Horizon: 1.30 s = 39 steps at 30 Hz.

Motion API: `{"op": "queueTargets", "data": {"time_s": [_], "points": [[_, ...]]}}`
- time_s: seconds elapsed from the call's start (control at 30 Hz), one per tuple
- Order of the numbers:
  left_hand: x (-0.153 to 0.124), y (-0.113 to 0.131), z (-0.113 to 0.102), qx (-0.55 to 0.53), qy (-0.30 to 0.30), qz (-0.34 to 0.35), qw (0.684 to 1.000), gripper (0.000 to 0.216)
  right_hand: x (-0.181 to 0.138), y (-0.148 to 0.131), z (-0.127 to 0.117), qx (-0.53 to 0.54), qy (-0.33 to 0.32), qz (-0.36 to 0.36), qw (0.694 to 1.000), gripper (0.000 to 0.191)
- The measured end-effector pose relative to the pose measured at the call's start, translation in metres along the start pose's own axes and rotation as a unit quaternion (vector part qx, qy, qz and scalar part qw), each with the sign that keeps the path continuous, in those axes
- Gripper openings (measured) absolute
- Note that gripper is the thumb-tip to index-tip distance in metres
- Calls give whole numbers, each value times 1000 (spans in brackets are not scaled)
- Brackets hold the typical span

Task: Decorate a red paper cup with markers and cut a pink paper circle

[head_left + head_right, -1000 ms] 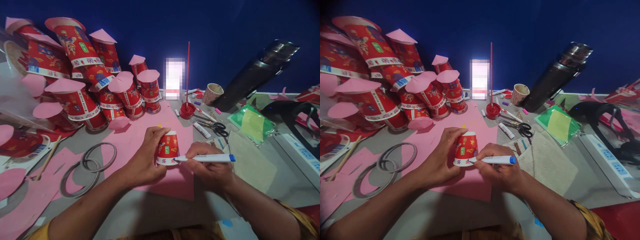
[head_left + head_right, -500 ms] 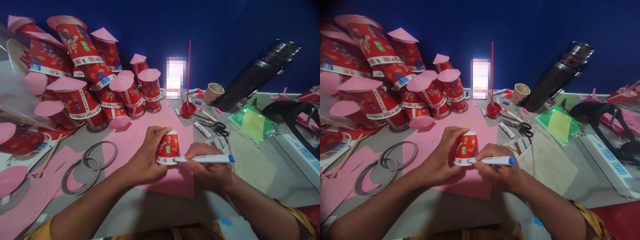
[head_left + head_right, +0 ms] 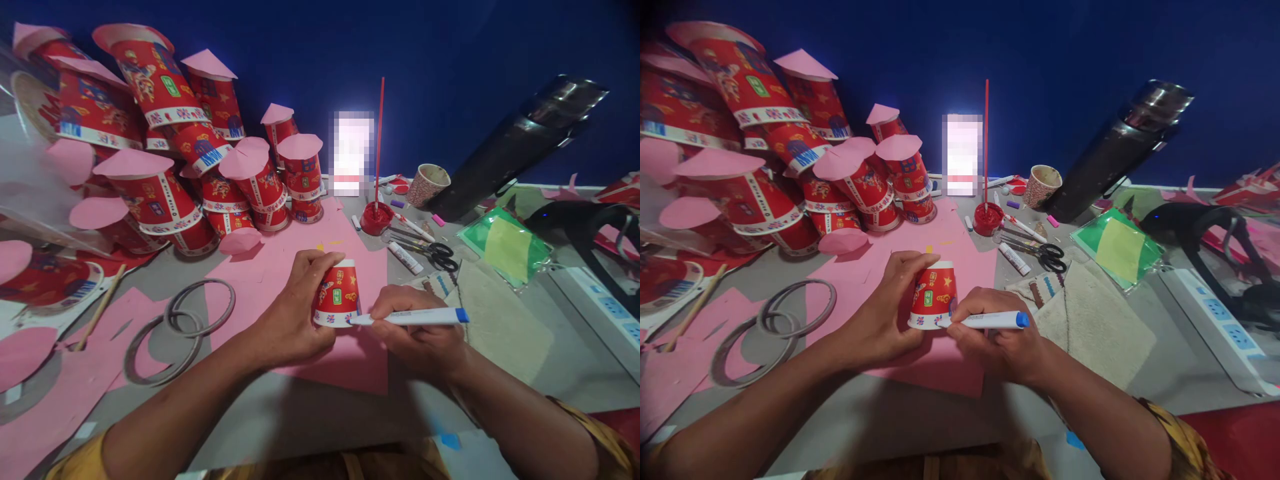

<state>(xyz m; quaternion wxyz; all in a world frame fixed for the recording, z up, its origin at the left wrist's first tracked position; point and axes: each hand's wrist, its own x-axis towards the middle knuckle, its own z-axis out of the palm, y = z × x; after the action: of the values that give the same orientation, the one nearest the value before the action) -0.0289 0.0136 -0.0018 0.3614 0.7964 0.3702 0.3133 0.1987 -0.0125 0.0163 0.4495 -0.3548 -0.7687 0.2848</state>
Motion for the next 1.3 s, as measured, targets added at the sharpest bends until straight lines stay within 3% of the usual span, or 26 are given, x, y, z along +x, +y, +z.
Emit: {"op": "queueTargets", "data": {"time_s": [0.8, 1.3], "points": [[0, 0, 1, 16, 6, -1, 1000, 95, 1, -1, -4, -15, 11, 31, 999, 11], [1, 0, 1, 12, 3, 7, 1000, 96, 2, 0, 0, -7, 17, 9, 1000, 12]]}}
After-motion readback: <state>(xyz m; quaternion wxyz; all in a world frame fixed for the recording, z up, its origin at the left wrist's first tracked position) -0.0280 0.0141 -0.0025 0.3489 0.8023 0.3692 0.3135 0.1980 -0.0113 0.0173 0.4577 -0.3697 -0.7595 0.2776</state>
